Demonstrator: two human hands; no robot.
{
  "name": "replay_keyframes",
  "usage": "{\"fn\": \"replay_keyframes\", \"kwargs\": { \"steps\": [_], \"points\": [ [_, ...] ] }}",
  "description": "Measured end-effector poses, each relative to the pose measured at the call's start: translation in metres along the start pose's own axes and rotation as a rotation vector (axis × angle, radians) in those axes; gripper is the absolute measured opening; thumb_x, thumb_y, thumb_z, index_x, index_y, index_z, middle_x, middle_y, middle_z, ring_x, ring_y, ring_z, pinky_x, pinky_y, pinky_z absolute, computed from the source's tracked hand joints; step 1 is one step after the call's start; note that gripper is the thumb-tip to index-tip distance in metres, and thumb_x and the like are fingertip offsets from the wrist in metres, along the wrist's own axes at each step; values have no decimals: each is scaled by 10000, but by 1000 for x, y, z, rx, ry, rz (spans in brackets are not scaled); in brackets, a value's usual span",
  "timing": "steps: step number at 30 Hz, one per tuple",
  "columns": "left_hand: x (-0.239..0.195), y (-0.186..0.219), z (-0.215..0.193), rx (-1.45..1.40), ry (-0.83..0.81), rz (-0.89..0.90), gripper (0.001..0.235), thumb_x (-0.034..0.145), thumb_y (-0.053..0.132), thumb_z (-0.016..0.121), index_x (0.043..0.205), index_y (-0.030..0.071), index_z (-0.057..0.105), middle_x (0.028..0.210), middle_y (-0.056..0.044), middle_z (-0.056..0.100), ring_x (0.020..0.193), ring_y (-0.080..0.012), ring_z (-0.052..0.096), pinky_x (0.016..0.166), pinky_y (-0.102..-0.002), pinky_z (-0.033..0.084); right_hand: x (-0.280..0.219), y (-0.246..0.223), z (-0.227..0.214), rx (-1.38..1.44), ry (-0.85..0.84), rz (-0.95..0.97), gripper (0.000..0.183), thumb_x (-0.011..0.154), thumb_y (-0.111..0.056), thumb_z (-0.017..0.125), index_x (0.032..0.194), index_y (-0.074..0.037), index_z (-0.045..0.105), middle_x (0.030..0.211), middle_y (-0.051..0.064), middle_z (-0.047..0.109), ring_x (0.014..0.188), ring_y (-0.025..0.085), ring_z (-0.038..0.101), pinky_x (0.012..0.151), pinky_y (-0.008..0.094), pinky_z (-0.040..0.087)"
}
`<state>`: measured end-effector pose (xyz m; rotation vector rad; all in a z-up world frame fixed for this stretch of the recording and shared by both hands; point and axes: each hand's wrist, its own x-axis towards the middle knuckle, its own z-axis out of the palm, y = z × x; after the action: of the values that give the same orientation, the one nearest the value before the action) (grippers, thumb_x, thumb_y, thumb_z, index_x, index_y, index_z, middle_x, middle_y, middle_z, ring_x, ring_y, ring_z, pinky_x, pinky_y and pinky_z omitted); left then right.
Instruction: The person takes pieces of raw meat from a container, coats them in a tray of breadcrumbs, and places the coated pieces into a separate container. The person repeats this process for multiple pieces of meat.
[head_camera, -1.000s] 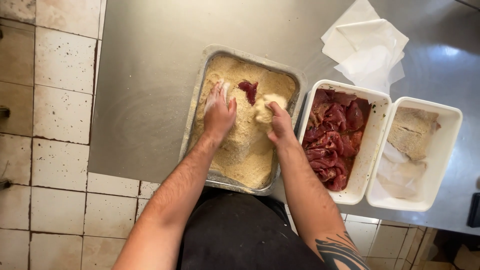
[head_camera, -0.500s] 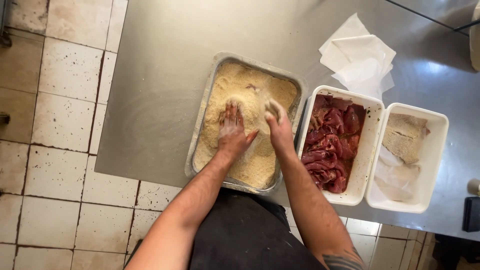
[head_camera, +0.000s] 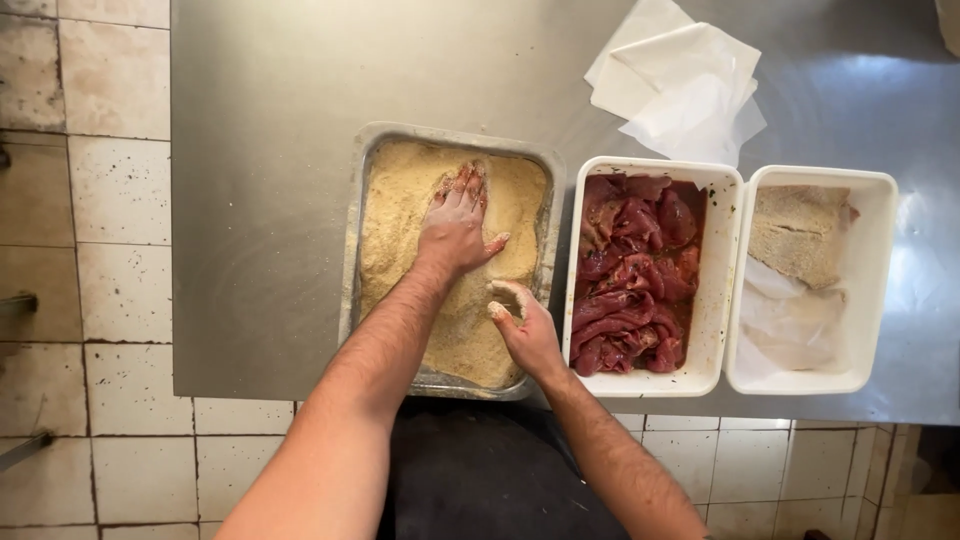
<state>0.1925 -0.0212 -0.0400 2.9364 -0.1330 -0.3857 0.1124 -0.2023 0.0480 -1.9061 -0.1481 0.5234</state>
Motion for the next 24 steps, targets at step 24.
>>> {"fn": "replay_keyframes", "kwargs": {
  "steps": [24],
  "points": [
    [-88, -7, -4, -22, -134, 52, 1048, 869, 858, 350, 1592, 98, 350, 1689, -120, 275, 1582, -292, 155, 1270, -546, 96, -28, 19, 18, -192, -257, -1, 272, 926, -218, 695, 1150, -73, 750, 1088, 217, 746, 1077, 447, 688, 948, 516, 544]
  ]
}}
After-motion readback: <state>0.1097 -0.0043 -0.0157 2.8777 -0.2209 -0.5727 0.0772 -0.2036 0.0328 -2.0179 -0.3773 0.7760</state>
